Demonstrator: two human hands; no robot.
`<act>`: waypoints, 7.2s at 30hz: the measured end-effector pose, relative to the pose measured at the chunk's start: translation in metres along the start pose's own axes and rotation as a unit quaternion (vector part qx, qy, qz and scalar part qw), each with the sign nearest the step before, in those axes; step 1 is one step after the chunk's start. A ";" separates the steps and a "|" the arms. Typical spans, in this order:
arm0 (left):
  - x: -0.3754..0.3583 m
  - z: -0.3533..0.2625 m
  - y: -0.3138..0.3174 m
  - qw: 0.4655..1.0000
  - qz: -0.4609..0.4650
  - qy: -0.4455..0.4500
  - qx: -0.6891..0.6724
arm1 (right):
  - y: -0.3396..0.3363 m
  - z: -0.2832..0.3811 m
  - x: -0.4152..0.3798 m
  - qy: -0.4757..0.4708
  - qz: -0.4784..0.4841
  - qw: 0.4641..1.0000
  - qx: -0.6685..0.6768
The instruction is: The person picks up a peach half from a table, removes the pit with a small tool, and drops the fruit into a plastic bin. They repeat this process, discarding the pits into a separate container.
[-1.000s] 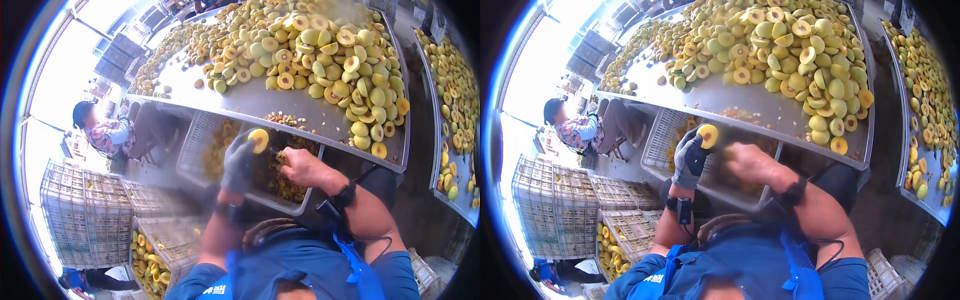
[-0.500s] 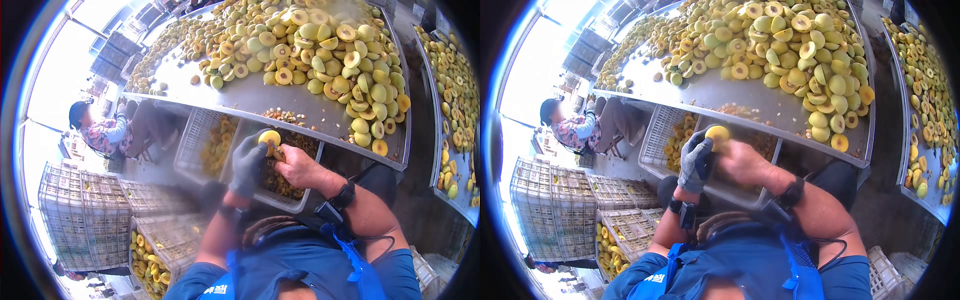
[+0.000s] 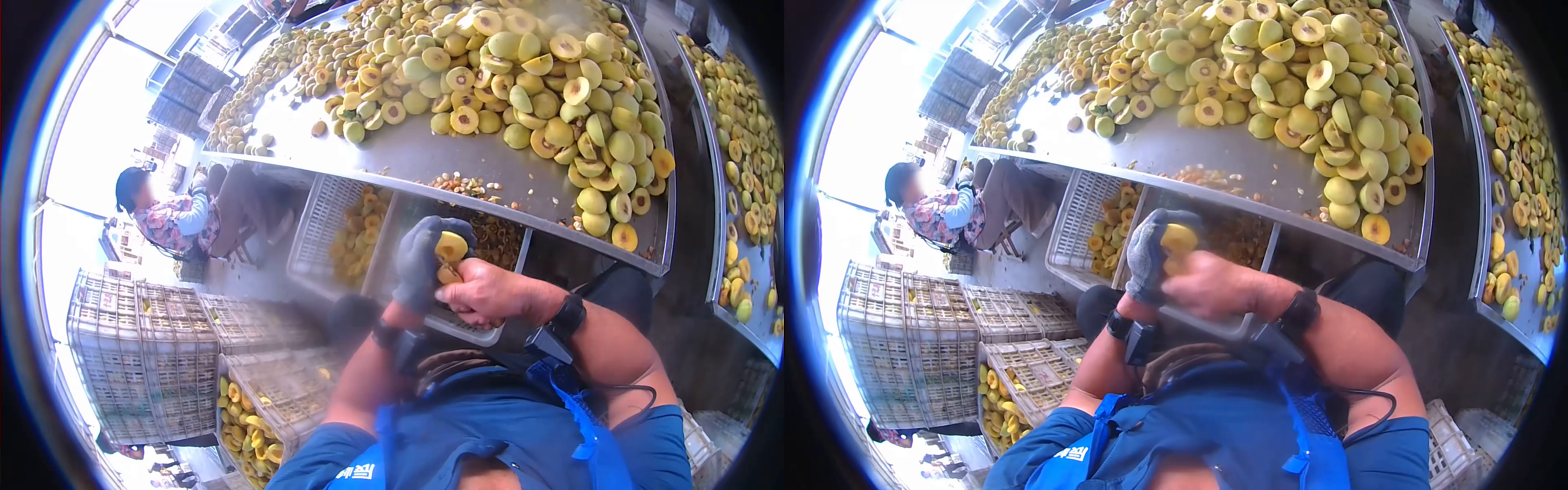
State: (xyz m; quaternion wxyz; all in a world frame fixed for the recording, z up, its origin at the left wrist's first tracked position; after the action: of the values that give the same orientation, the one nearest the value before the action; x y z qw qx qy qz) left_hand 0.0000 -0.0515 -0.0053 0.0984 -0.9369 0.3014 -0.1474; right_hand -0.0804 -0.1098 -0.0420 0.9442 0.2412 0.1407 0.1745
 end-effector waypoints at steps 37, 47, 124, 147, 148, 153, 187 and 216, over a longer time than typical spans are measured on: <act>-0.021 0.059 -0.020 0.986 -0.078 -0.144 -0.036 | -0.042 0.022 0.005 -0.155 -0.311 0.903 -0.255; -0.015 0.064 -0.038 0.987 -0.095 -0.126 0.043 | -0.060 0.016 0.001 -0.121 -0.327 0.882 -0.318; 0.034 0.029 0.031 0.974 0.097 -0.088 -0.184 | -0.020 -0.019 -0.007 0.062 -0.045 0.985 0.154; 0.000 0.030 -0.056 0.993 -0.114 -0.012 0.025 | 0.003 -0.001 0.008 -0.070 -0.051 0.973 -0.216; -0.001 0.038 -0.058 0.992 -0.118 -0.048 -0.024 | -0.002 -0.003 0.004 0.028 -0.103 0.963 -0.248; -0.004 0.032 -0.073 0.978 -0.166 0.069 0.109 | -0.032 -0.028 0.013 -0.033 -0.169 0.907 -0.384; 0.182 0.109 0.006 0.880 0.136 0.018 0.455 | -0.043 0.036 -0.017 -0.082 -0.240 0.883 -0.394; 0.173 0.090 0.064 0.833 0.273 -0.051 0.479 | -0.059 0.052 -0.044 -0.099 -0.289 0.860 -0.410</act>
State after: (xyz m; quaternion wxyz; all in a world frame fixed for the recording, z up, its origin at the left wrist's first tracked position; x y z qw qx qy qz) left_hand 0.1302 -0.1972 -0.0698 0.5865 -0.6585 0.4306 -0.1923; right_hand -0.0864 -0.1966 -0.0198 0.9748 -0.2030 0.0259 -0.0889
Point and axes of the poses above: each hand's wrist, its own x-axis towards the middle knuckle, its own y-axis out of the palm, z = x × y, the point moved 8 cm from there along x, towards the middle knuckle, and after that the axes turned 8 degrees about x, right-handed, at the moved point
